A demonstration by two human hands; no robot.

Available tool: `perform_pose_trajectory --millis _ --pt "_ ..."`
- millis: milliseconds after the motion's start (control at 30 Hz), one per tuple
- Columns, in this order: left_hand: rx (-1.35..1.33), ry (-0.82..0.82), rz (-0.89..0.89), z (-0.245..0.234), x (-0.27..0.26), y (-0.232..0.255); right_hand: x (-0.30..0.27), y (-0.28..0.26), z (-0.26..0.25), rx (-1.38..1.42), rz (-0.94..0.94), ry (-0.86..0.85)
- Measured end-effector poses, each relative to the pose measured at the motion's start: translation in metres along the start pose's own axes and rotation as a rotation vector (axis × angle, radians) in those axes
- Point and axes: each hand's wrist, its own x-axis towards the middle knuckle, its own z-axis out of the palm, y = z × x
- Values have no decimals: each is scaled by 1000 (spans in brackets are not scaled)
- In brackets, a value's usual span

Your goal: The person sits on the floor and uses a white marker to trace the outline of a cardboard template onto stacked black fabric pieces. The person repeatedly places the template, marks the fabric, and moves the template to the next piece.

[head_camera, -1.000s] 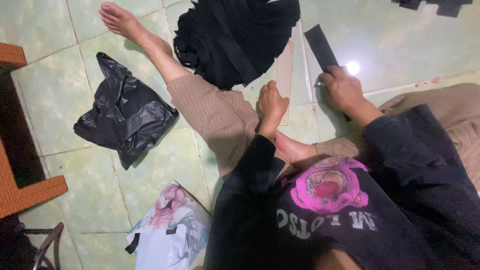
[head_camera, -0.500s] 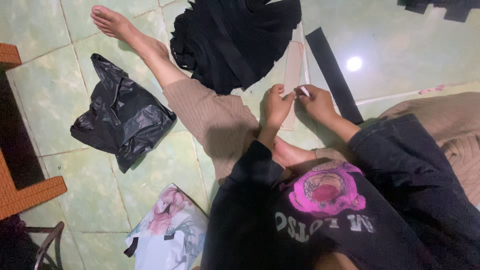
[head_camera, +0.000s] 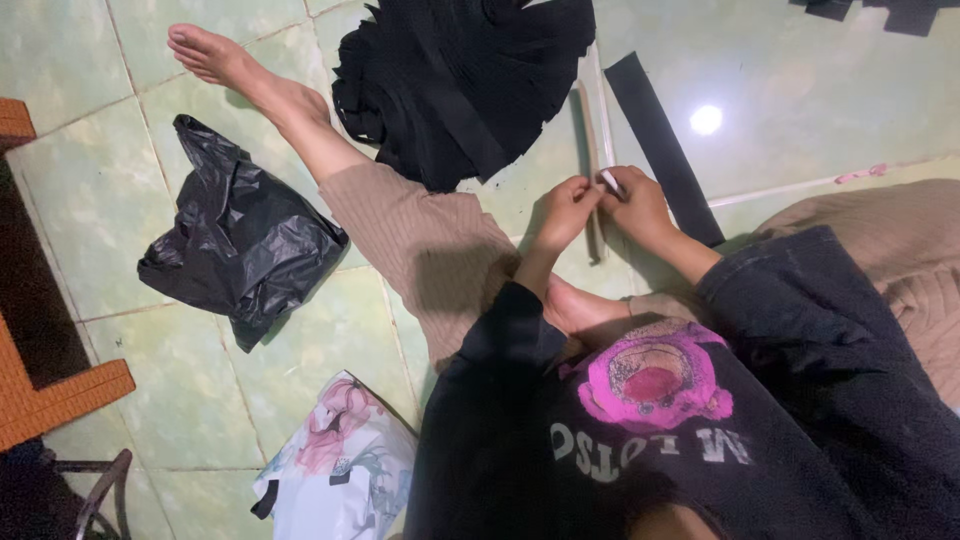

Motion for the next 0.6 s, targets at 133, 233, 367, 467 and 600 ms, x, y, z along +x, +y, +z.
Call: perform_pose_trajectory --millis 133,233,367,467,600 --pt "-201 -4 52 -4 10 -5 -6 -12 -4 37 -92 29" --pt "-498 -77 59 -6 20 -15 -4 -9 -7 -5 -210 155" --pt "-510 -147 74 3 23 -22 4 15 -17 120 0 34" --pt "-402 -201 95 7 22 -18 13 28 -42 85 -1 -29" --pt "167 -42 351 -13 14 2 30 25 -109 270 291 -17"
